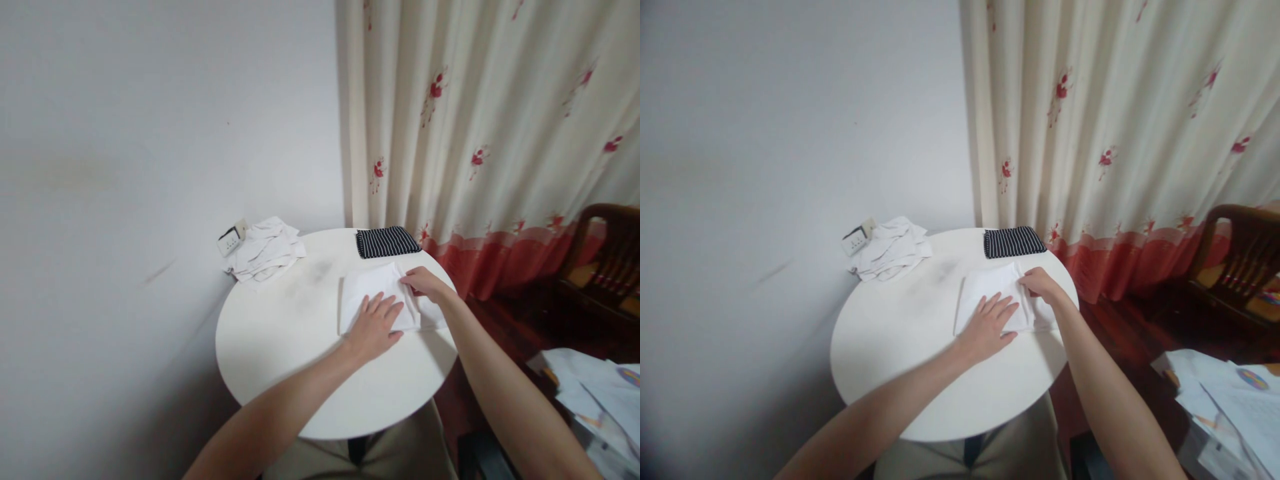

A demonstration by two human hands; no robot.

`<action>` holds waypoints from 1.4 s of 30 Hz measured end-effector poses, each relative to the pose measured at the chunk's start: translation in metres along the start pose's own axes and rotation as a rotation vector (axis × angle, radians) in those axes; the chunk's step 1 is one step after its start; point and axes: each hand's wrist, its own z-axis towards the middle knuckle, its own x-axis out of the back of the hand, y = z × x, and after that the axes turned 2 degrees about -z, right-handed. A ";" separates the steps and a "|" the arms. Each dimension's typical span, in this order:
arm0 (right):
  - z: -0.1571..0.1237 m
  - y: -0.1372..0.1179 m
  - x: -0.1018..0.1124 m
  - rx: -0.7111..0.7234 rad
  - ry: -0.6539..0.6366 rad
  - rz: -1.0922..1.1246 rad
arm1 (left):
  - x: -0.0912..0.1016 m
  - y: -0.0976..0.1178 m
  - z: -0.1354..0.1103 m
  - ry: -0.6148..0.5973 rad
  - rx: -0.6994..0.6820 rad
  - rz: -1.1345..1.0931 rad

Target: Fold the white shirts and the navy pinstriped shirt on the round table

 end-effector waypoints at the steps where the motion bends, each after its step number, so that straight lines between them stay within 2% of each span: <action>1: -0.004 -0.004 0.002 -0.004 -0.025 0.034 | 0.000 0.002 0.001 0.009 0.003 0.001; 5: -0.014 -0.015 0.004 -0.016 -0.117 0.159 | 0.000 0.006 0.003 0.039 0.039 -0.007; 11: -0.027 -0.022 0.004 -0.011 -0.389 0.331 | 0.001 0.005 0.003 0.107 0.081 -0.036; 15: -0.042 -0.020 0.013 0.017 -0.478 0.453 | 0.006 0.004 0.006 0.134 0.103 -0.038; 17: -0.043 -0.011 0.022 0.061 -0.475 0.487 | 0.008 0.003 0.007 0.129 0.103 -0.019; 19: -0.038 0.006 0.033 0.132 -0.375 0.477 | 0.008 0.003 0.007 0.113 0.092 -0.002; 20: -0.034 0.016 0.038 0.178 -0.264 0.435 | 0.006 0.002 0.007 0.106 0.080 0.002; 23: -0.018 0.054 0.052 0.328 0.117 0.155 | 0.000 -0.001 0.007 0.103 0.050 0.002; 25: -0.011 0.079 0.055 0.405 0.208 -0.043 | -0.003 -0.005 0.009 0.109 0.043 -0.012; 28: -0.011 0.103 0.045 0.448 0.139 -0.215 | -0.002 -0.013 0.012 0.143 0.080 -0.092; 31: -0.019 0.109 0.023 0.444 0.113 -0.331 | 0.006 -0.023 0.014 0.220 0.145 -0.243; 34: -0.029 0.101 -0.004 0.455 0.095 -0.393 | 0.020 -0.034 0.013 0.303 0.171 -0.339; 38: -0.042 0.086 -0.039 0.503 0.050 -0.439 | 0.040 -0.045 0.009 0.355 0.171 -0.329; 42: -0.052 0.074 -0.056 0.516 0.047 -0.458 | 0.055 -0.045 0.005 0.385 0.112 -0.242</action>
